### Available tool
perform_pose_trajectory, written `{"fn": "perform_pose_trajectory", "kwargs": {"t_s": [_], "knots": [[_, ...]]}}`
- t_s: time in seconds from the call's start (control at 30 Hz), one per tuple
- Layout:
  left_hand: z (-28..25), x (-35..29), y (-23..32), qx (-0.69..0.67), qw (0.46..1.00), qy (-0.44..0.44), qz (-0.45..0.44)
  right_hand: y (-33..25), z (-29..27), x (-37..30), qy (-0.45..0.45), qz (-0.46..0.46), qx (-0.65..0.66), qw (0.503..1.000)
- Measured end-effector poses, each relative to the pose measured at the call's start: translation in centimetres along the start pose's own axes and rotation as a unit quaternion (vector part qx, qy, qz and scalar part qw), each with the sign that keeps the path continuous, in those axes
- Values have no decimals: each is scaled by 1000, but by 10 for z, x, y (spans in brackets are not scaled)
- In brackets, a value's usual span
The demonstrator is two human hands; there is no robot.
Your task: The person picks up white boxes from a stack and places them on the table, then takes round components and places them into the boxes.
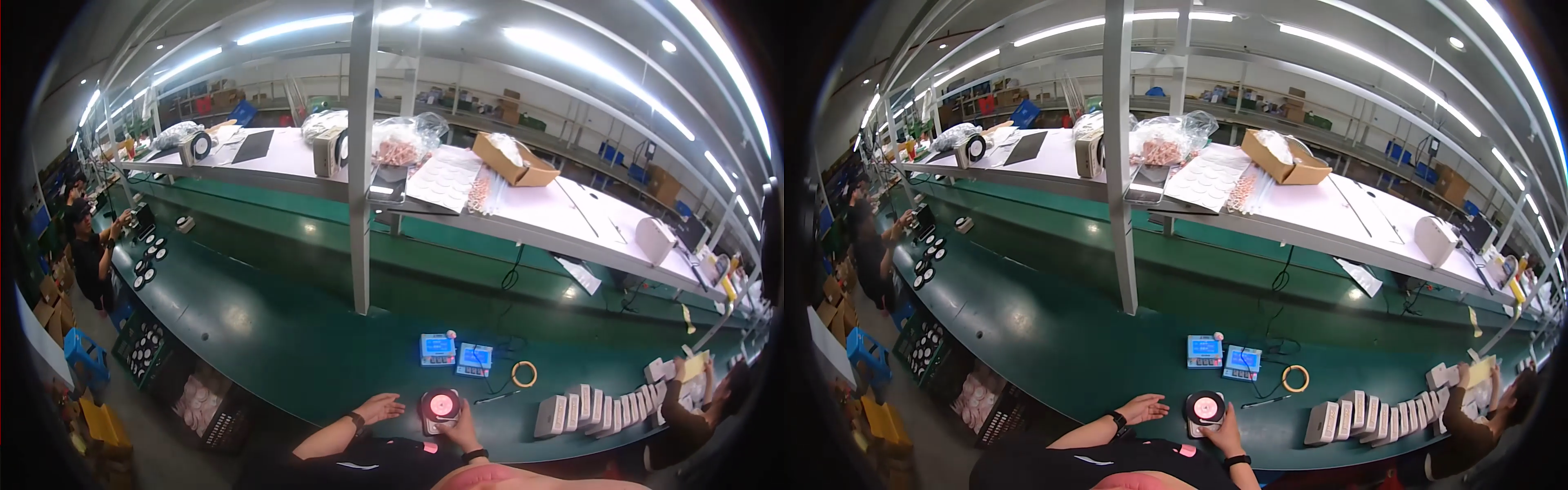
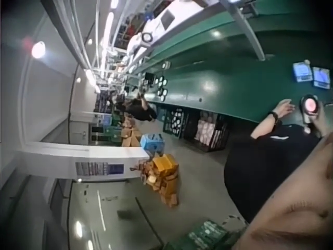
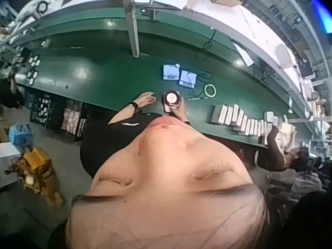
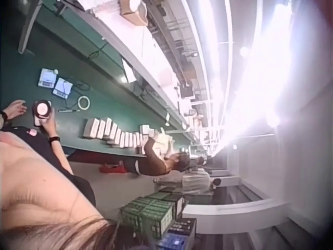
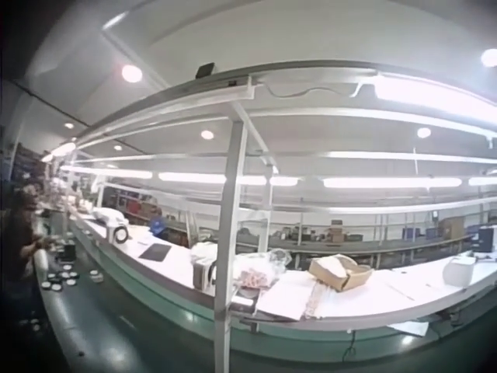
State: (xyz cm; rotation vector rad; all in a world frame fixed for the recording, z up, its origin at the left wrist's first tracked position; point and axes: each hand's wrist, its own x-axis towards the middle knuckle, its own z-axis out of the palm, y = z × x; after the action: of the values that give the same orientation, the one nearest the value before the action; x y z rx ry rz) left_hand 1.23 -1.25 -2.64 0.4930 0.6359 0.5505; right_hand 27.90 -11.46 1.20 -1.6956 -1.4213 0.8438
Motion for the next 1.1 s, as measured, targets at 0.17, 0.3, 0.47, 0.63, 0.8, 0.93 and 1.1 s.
{"fn": "perform_pose_trajectory", "kwargs": {"t_s": [0.17,0.3,0.47,0.63,0.8,0.93,1.1], "knots": [[4,-5,2,35,999,14,-12,-9,1,-6,14,1,-16,1000],[3,-7,4,40,999,8,-28,-39,1,-13,37,-45,-103,993],[5,-8,8,32,999,38,3,-64,5,-10,43,-13,-267,963],[6,2,10,42,999,28,-10,-58,-1,-1,27,58,-238,969],[11,2,8,49,998,27,12,-5,-25,-15,102,5,-111,989],[11,-2,7,54,998,26,12,10,-53,-48,175,26,68,982],[14,-6,10,53,998,31,8,31,-81,-90,303,84,132,940]]}}
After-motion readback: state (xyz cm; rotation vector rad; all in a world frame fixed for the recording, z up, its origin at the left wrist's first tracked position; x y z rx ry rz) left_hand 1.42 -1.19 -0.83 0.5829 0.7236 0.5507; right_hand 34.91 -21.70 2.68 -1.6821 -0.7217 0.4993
